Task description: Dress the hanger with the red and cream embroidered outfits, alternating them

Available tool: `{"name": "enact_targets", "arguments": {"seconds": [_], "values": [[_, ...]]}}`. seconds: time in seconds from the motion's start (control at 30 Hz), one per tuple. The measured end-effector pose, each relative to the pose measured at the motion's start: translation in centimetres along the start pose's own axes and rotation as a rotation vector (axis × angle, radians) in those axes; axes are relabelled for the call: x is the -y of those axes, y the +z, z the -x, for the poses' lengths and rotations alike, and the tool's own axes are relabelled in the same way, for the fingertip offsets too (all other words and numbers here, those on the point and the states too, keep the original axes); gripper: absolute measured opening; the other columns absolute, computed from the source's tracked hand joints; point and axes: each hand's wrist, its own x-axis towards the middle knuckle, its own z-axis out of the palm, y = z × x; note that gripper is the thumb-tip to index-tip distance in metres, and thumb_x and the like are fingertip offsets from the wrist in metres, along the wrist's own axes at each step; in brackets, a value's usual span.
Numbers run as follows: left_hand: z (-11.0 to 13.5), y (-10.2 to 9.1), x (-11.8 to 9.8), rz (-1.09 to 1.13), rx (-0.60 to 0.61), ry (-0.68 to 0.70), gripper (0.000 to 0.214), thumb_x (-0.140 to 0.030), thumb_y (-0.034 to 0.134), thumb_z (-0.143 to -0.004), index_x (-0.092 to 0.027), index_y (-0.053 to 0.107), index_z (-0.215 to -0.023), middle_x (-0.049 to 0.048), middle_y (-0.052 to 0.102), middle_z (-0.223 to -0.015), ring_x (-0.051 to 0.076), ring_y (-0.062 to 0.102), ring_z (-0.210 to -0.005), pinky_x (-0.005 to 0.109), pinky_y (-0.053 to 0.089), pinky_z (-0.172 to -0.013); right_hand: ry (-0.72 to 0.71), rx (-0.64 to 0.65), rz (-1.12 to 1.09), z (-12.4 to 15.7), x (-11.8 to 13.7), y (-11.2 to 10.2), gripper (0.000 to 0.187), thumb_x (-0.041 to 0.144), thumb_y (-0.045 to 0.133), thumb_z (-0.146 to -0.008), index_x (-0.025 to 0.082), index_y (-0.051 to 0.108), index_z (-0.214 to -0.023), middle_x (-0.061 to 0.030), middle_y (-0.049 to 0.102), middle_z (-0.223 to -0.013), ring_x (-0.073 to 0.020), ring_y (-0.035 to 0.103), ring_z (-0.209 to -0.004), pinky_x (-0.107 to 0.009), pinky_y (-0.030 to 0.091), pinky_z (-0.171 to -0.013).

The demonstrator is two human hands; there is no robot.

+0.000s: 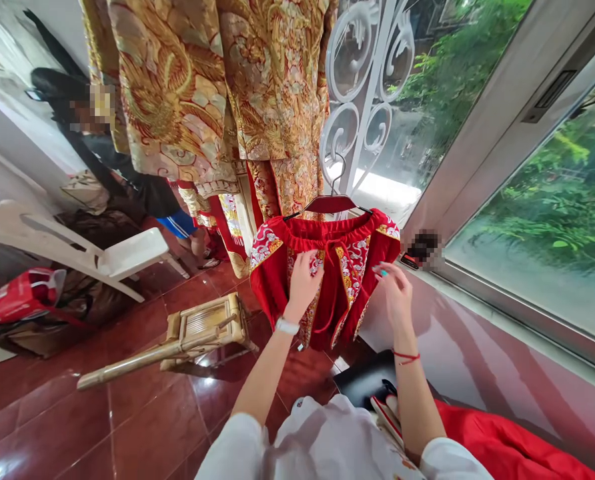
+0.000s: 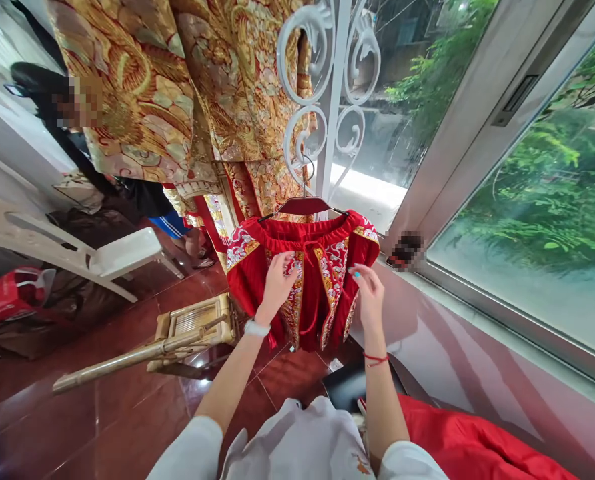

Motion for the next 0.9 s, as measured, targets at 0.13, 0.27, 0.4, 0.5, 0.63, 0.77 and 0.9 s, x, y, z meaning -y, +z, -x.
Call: {"name": "enact_targets", "arguments": {"seconds": [0.13, 0.27, 0.4, 0.5, 0.63, 0.77, 0.9], "values": [[-3.0, 4.3, -1.8, -0.095, -0.025, -0.092, 0.013, -0.022, 0.065, -0.087, -0.019, 0.055, -0.095, 0.0101, 0.059, -0.107, 0.026, 0.061, -0.105, 0.041, 0.047, -0.096, -0.040, 0.042, 0.180, -3.8, 0.1, 6.9, 0.028, 0.040, 0.065, -0.079, 0.019, 0.068, -0.098, -0.0110, 0.071, -0.103, -0.0232, 0.066, -0.089, -0.041, 0.053, -0.086], [-3.1, 4.4, -1.1, 0.331, 0.004, -0.299, 0.013, -0.015, 0.054, -0.090, -0.021, 0.046, -0.082, 0.0000, 0.056, -0.084, 0.015, 0.060, -0.082, 0.030, 0.048, -0.083, -0.141, 0.067, 0.339, -5.4, -0.2, 9.7, 0.024, 0.045, 0.061, -0.083, 0.021, 0.062, -0.084, -0.0087, 0.067, -0.091, -0.0228, 0.061, -0.084, -0.040, 0.050, -0.084], [-2.9, 1.3, -0.3, 0.876, 0.280, -0.559, 0.022, -0.024, 0.060, -0.087, -0.022, 0.041, -0.077, -0.0096, 0.037, -0.061, 0.007, 0.039, -0.048, 0.018, 0.037, -0.051, -0.089, 0.144, 0.211, -4.3, -0.8, 9.0, 0.026, 0.049, 0.054, -0.089, 0.024, 0.051, -0.083, -0.0012, 0.058, -0.074, -0.0187, 0.054, -0.068, -0.034, 0.046, -0.067], [-3.5, -1.3, -0.8, 0.972, 0.405, -0.608, 0.038, -0.032, 0.068, -0.084, -0.021, 0.035, -0.068, -0.0125, 0.025, -0.054, 0.003, 0.020, -0.041, 0.014, 0.017, -0.040, 0.019, 0.221, 0.071, -3.7, -0.4, 8.0, 0.028, 0.053, 0.053, -0.090, 0.027, 0.044, -0.089, 0.0079, 0.037, -0.060, -0.0135, 0.036, -0.050, -0.028, 0.032, -0.050], [-5.5, -4.4, -2.9, 0.966, 0.406, -0.641, 0.042, -0.031, 0.068, -0.086, -0.020, 0.035, -0.062, -0.0126, 0.023, -0.050, 0.002, 0.018, -0.039, 0.014, 0.016, -0.037, -0.111, 0.350, 0.122, -5.4, 2.9, 5.5, 0.028, 0.045, 0.062, -0.088, 0.026, 0.045, -0.099, 0.0077, 0.039, -0.065, -0.0116, 0.035, -0.051, -0.027, 0.029, -0.050], [-6.5, -6.5, -4.0, 1.024, 0.348, -0.660, 0.041, -0.027, 0.068, -0.088, -0.020, 0.036, -0.063, -0.0124, 0.024, -0.049, 0.002, 0.021, -0.038, 0.014, 0.019, -0.036, -0.256, 0.348, 0.177, -7.0, 6.0, 2.9, 0.025, 0.038, 0.063, -0.090, 0.025, 0.048, -0.106, 0.0055, 0.043, -0.069, -0.0109, 0.033, -0.052, -0.028, 0.030, -0.052], [-5.8, -7.0, -3.4, 1.023, 0.275, -0.748, 0.044, -0.028, 0.066, -0.090, -0.021, 0.033, -0.061, -0.0129, 0.020, -0.048, 0.002, 0.017, -0.037, 0.014, 0.016, -0.035, -0.261, 0.269, 0.195, -5.9, 5.9, 2.2, 0.019, 0.040, 0.060, -0.089, 0.025, 0.053, -0.099, -0.0011, 0.056, -0.090, -0.0119, 0.047, -0.063, -0.028, 0.038, -0.059]]}}
